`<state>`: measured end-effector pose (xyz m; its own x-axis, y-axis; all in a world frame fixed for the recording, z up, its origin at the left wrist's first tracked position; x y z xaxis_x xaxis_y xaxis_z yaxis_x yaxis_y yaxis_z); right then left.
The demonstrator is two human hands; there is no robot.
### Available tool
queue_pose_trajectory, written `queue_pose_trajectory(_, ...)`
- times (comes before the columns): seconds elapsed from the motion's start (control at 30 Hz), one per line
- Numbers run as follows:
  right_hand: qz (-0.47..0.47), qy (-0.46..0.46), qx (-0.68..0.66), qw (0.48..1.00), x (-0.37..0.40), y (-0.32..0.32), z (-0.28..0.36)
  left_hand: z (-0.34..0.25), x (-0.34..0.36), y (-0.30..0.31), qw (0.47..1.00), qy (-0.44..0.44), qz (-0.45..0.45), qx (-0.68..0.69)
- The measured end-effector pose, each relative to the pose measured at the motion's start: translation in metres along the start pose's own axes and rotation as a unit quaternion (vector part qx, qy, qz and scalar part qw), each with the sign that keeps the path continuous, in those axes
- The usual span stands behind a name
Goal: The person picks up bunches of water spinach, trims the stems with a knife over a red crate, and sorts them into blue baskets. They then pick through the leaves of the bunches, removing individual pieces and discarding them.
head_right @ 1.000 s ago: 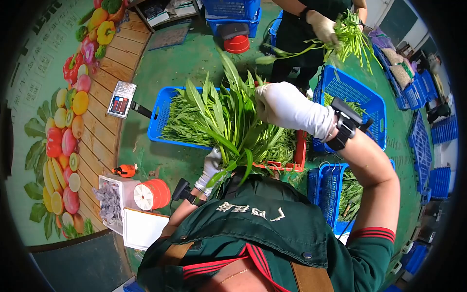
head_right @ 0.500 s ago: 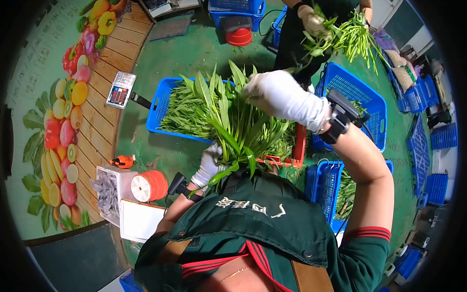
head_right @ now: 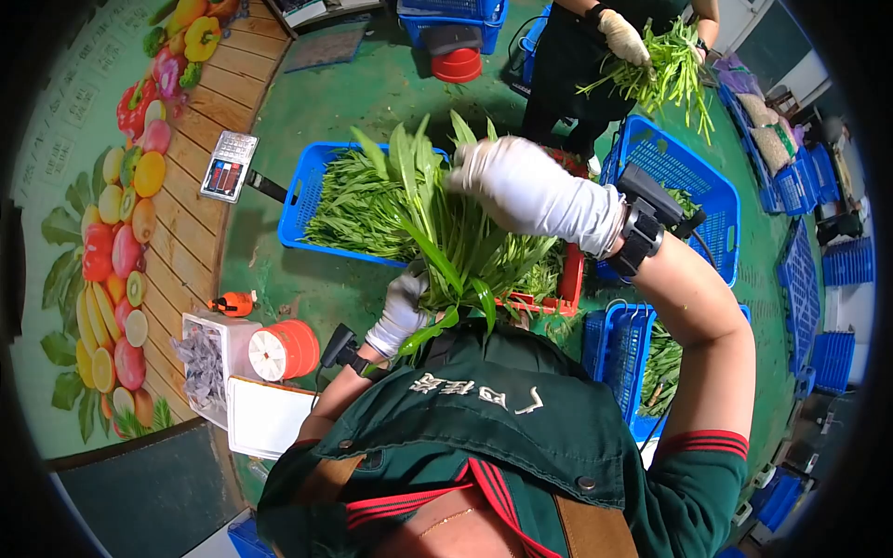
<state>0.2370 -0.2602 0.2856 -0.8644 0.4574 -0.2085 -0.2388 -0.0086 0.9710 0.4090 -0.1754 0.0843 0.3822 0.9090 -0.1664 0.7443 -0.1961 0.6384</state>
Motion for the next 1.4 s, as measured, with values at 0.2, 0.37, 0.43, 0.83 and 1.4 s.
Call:
queue_pose_trajectory(0.2, -0.019, -0.004, -0.167, 0.986, 0.004, 0.013, 0.017, -0.021, -0.008, 0.012, 0.999, 0.0, -0.031, 0.035)
queue_pose_trajectory(0.37, 0.011, -0.014, -0.09, 0.996, 0.015, -0.003, 0.005, -0.012, -0.01, 0.007, 0.997, -0.018, -0.03, 0.068)
queue_pose_trajectory(0.43, 0.083, 0.036, 0.005, 0.996, 0.013, -0.01, 0.011, -0.004, -0.007, 0.0, 0.997, -0.02, -0.025, 0.071)
queue_pose_trajectory(0.83, 0.105, 0.131, 0.103, 0.98, 0.018, -0.022, 0.017, -0.006, -0.008, -0.002, 0.995, -0.006, -0.017, 0.101)
queue_pose_trajectory(1.4, 0.043, -0.045, 0.079, 0.995, 0.012, 0.006, 0.012, -0.008, -0.008, -0.008, 0.998, -0.034, -0.035, 0.044)
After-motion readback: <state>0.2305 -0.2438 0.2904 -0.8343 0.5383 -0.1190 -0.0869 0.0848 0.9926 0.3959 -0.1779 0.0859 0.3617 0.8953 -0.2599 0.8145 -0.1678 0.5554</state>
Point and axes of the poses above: each hand's wrist, its own x-axis away from the middle knuckle, its own y-axis out of the back of the hand, z = x × y, the point moved 5 cm from there along -x, towards the middle knuckle, and after that the axes turned 9 degrees about y, right-handed, at the moved point
